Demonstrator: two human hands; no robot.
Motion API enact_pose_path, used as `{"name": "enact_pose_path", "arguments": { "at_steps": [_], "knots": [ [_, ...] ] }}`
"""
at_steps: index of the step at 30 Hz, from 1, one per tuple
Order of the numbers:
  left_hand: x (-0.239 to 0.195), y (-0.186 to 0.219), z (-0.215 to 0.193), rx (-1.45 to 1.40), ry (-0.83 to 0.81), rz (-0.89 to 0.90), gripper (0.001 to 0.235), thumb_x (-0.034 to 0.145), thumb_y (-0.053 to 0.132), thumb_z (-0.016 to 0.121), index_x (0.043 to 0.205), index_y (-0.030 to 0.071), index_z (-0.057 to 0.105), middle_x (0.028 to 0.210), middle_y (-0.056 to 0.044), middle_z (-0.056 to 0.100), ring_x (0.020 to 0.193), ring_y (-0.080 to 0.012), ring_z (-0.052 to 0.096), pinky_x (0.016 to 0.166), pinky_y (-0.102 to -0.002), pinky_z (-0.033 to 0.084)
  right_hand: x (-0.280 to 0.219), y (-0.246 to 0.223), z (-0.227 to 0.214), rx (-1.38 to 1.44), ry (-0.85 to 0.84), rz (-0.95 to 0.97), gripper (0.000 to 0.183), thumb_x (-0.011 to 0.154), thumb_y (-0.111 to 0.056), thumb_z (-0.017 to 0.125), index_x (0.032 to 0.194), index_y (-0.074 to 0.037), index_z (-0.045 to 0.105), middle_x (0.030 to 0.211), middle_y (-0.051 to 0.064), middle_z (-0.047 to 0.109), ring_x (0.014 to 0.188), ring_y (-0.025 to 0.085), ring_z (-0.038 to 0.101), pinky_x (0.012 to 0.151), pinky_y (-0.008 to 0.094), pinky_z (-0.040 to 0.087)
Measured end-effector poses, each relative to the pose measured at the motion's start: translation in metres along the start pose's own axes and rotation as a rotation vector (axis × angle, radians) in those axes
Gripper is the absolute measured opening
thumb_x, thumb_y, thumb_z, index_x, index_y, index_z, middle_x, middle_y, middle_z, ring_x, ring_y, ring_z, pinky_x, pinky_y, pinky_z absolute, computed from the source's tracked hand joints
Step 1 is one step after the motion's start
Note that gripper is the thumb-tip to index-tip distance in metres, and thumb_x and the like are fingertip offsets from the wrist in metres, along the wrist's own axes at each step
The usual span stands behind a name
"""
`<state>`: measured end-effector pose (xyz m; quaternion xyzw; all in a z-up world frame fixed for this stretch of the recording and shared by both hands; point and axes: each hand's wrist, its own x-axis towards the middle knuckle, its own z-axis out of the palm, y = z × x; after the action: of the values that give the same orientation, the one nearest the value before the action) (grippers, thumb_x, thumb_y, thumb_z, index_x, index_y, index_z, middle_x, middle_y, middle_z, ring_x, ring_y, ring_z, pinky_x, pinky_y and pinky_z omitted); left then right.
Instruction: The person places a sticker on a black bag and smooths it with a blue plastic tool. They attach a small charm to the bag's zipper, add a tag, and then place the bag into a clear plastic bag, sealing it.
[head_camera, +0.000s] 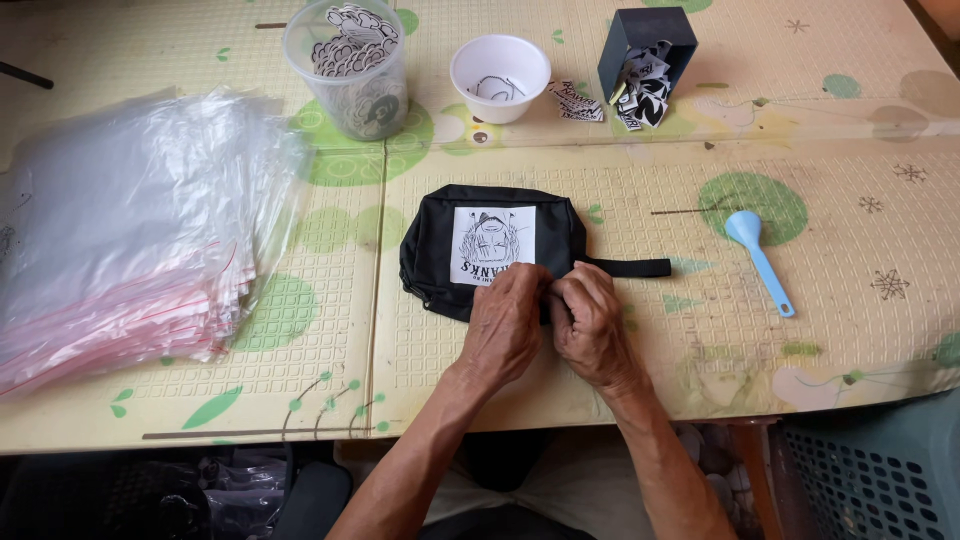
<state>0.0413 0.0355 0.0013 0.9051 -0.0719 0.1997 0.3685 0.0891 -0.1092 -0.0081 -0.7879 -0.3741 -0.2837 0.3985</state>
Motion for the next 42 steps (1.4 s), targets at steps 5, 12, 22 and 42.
{"name": "enact_pose_path", "arguments": {
  "at_steps": [5, 12, 22, 42],
  "knots": [
    [0.006, -0.005, -0.005, -0.004, -0.075, -0.014, 0.017, 0.096, 0.008, 0.049, 0.111, 0.016, 0.053, 0.093, -0.011, 0.061, 0.092, -0.039, 0.065, 0.07, -0.049, 0.047, 0.0, -0.001, 0.0, 0.003, -0.004, 0.001, 0.009, 0.091, -0.002, 0.069, 0.087, -0.008, 0.064, 0.076, 0.005, 0.056, 0.076, 0.03, 0.067, 0.102, 0.046, 0.053],
    [0.083, -0.041, -0.075, 0.138, 0.053, 0.06, 0.018, 0.1, 0.002, 0.045, 0.112, 0.008, 0.058, 0.087, -0.011, 0.061, 0.075, -0.0332, 0.069, 0.066, -0.041, 0.057, 0.003, -0.008, -0.002, -0.038, 0.005, 0.022, 0.008, 0.093, -0.008, 0.071, 0.087, -0.011, 0.066, 0.075, 0.002, 0.058, 0.074, 0.025, 0.067, 0.1, 0.045, 0.053],
    [0.248, -0.173, -0.195, 0.715, 0.272, 0.256, 0.022, 0.094, 0.009, 0.075, 0.108, 0.008, 0.057, 0.099, -0.014, 0.063, 0.078, -0.0282, 0.06, 0.064, -0.041, 0.046, 0.011, -0.012, -0.008, -0.025, -0.058, -0.039, 0.008, 0.096, -0.007, 0.063, 0.089, -0.005, 0.062, 0.08, 0.004, 0.058, 0.075, 0.021, 0.057, 0.105, 0.045, 0.05],
    [0.289, -0.219, -0.227, 0.817, 0.146, 0.278, 0.016, 0.102, 0.011, 0.07, 0.087, 0.007, 0.066, 0.077, -0.003, 0.064, 0.06, -0.0219, 0.059, 0.072, -0.045, 0.042, 0.008, -0.007, -0.004, -0.052, -0.051, -0.037, 0.008, 0.095, -0.006, 0.065, 0.088, -0.007, 0.062, 0.078, 0.003, 0.058, 0.073, 0.02, 0.057, 0.103, 0.046, 0.052]
  ]
}}
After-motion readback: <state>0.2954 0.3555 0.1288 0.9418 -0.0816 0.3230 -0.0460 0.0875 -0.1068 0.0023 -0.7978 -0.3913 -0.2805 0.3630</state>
